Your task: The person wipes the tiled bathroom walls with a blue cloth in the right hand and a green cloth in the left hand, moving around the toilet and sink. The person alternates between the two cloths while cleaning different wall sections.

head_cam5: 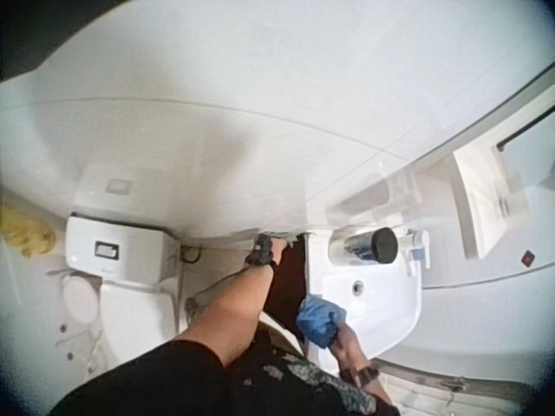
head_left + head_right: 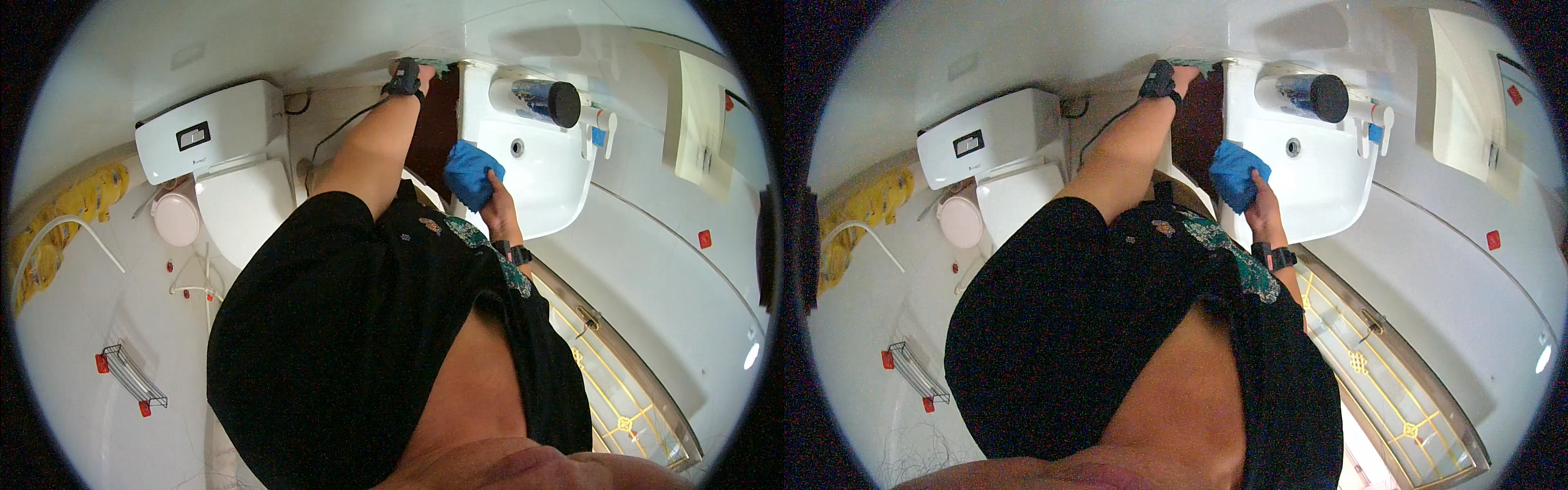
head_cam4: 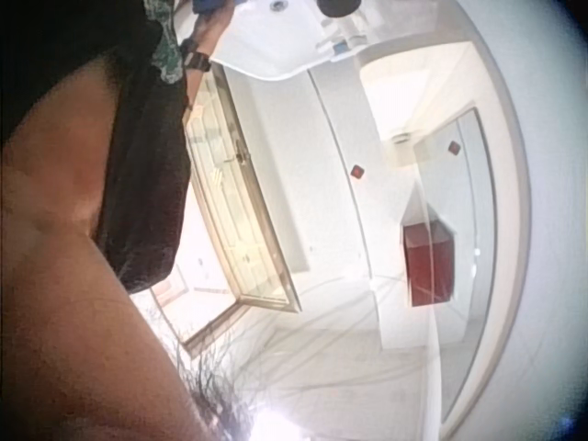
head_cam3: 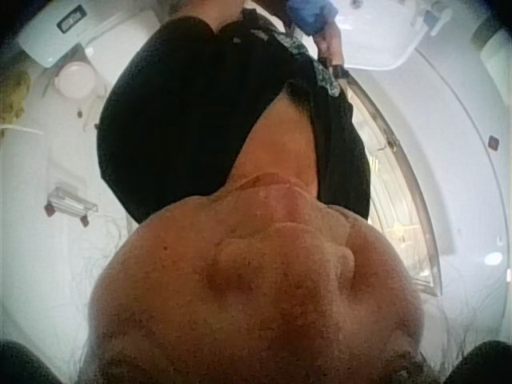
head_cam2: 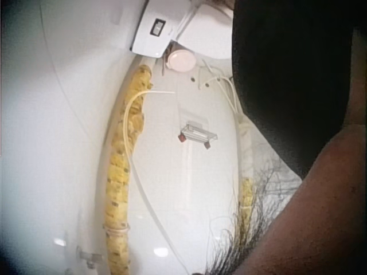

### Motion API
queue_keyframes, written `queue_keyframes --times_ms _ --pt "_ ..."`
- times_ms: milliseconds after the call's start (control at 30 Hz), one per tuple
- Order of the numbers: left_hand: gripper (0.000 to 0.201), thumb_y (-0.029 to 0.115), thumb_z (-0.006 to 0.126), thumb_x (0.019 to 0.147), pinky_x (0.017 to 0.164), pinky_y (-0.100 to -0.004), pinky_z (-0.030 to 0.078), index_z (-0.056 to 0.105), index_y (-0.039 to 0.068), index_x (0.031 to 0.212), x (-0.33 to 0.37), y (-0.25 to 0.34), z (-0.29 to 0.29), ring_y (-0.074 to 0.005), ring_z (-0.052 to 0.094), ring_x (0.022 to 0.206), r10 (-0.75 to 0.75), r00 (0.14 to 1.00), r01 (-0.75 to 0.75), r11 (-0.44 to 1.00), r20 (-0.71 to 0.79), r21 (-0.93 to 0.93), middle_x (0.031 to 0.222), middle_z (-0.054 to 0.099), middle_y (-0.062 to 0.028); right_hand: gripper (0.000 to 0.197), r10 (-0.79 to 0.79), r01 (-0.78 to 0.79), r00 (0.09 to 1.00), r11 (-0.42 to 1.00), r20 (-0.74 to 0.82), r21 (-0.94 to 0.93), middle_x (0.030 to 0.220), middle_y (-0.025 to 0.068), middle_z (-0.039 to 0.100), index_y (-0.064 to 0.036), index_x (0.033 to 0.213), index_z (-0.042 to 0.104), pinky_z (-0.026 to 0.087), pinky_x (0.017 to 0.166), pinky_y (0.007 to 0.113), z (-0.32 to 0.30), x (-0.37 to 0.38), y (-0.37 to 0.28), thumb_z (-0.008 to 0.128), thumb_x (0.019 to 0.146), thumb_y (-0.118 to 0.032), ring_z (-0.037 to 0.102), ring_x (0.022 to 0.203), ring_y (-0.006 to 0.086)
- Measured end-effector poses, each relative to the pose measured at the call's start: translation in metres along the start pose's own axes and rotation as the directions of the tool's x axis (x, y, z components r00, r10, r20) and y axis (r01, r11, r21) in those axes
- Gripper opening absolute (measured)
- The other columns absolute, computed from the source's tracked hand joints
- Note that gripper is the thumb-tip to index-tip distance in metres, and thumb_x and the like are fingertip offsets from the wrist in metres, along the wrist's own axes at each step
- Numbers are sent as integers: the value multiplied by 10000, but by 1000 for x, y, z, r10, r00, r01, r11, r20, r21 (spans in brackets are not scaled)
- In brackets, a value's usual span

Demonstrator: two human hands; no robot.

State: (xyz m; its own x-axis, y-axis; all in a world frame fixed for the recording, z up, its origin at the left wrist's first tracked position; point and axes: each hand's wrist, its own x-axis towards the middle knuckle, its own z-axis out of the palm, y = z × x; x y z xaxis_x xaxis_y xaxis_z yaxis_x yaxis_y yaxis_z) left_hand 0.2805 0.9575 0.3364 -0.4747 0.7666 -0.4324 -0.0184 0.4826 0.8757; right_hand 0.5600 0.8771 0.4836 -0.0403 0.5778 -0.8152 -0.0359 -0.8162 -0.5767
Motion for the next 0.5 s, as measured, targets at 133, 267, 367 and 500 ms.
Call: queue_keyframes --times_ms 133,267,367,500 --pt "530 361 662 783 996 -339 423 573 87 1229 -2 -5 -4 -279 547 1167 -23 1000 23 1000 -15 -2 1246 604 -107 502 13 -13 1000 1000 12 5 1318 193 512 54 1348 388 432 1015 429 -5 2 1 535 965 -236 542 1167 320" --pt "521 359 665 782 989 -338 430 584 80 1214 -20 12 -10 -282 557 1154 -20 999 18 999 -37 -45 1232 613 -113 514 19 -18 998 1000 60 -16 1327 196 501 59 1353 375 431 1017 432 -4 4 -1 532 967 -242 538 1171 321" --pt "514 358 668 781 985 -337 435 592 75 1202 -40 42 -10 -284 565 1145 63 996 -72 988 -71 -139 1222 619 -116 514 10 -8 998 999 61 -36 1328 196 498 52 1360 368 440 1006 442 1 4 -4 527 970 -243 537 1171 325" --pt "517 359 667 788 988 -338 431 582 77 1213 -58 80 -7 -275 554 1161 349 906 -398 896 -241 -199 1249 603 -113 538 7 -3 998 997 60 -71 1325 202 499 40 1374 354 452 985 473 9 6 -7 533 965 -259 539 1168 335"
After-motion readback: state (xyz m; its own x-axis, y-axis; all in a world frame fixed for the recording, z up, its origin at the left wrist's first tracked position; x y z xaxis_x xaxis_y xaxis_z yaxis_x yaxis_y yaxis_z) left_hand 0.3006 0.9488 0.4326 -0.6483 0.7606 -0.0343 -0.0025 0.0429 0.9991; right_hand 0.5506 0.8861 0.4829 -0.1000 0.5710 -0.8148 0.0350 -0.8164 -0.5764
